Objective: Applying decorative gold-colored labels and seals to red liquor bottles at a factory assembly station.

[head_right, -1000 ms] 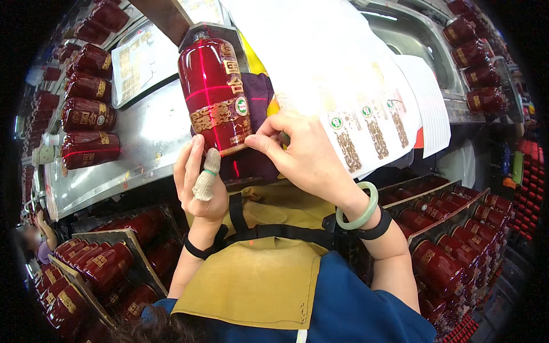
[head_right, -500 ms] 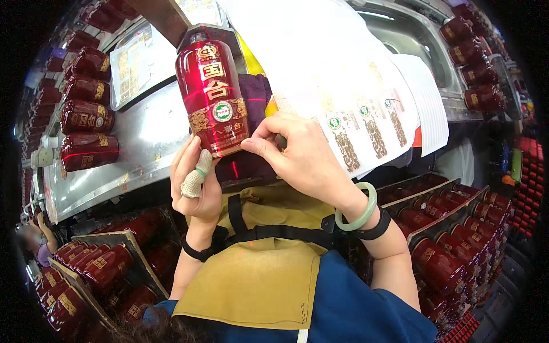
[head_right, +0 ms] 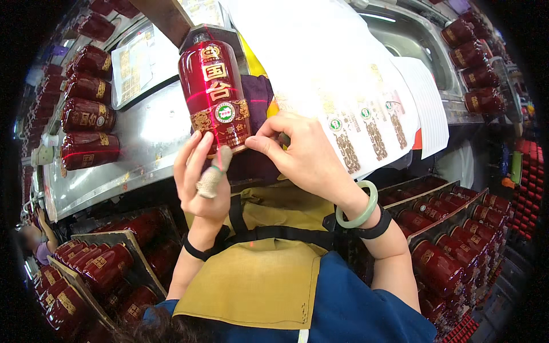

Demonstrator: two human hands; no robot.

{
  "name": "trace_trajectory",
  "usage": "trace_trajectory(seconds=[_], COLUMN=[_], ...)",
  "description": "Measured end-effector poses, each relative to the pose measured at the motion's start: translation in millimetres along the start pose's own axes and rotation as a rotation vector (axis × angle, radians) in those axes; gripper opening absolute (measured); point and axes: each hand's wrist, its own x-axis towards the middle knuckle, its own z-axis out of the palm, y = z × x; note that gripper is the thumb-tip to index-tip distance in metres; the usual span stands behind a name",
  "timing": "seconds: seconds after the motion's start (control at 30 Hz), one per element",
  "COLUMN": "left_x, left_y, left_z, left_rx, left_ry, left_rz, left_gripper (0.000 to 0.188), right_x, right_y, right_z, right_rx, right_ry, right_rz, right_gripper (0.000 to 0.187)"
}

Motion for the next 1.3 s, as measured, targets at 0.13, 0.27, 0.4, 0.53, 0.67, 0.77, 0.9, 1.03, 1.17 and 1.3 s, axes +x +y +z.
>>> trace_trajectory(seconds=[0.13,0.27,0.4,0.53,0.67,0.77,0.9,1.03,1.17,1.3], left_x=[-7,-12,-7,1,1,-5,-13,-10,-2,1], left_y=[-8,-11,-4,3,0,-6,-11,-7,5,5], left_z=[-2,-7,-8,-2,-2,-3,-5,-4,-1,0], left_rx=[-0.128,-0.096,0.054,0.197,-0.001,-0.112,-0.122,0.135,0.213,0.027], left_ry=[0.074,0.027,0.016,0.048,0.001,0.044,0.042,0.034,0.068,-0.013], left_rz=[-0.120,-0.094,0.030,0.125,-0.003,-0.083,-0.092,0.109,0.095,0.033], left_gripper=[0.034,0.040,0.040,0.040,0.036,0.038,0.040,0.041,0.038,0.034], right_x=[-2,-3,-3,-2,-2,-2,-2,-3,-2,-1], right_y=[-1,-1,0,1,0,-2,-3,-1,2,2], right_z=[-2,-1,-3,-3,-2,-1,0,-2,-3,-3], right_rx=[-0.009,0.003,-0.017,-0.029,-0.005,0.003,0.000,0.022,0.010,0.004], right_ry=[-0.013,0.004,-0.003,0.004,0.009,-0.007,-0.005,-0.007,0.001,-0.005], right_rz=[0.010,0.001,0.015,0.010,0.004,0.015,-0.006,0.022,0.010,0.025], right_gripper=[0.022,0.023,0.023,0.023,0.022,0.022,0.022,0.022,0.022,0.023])
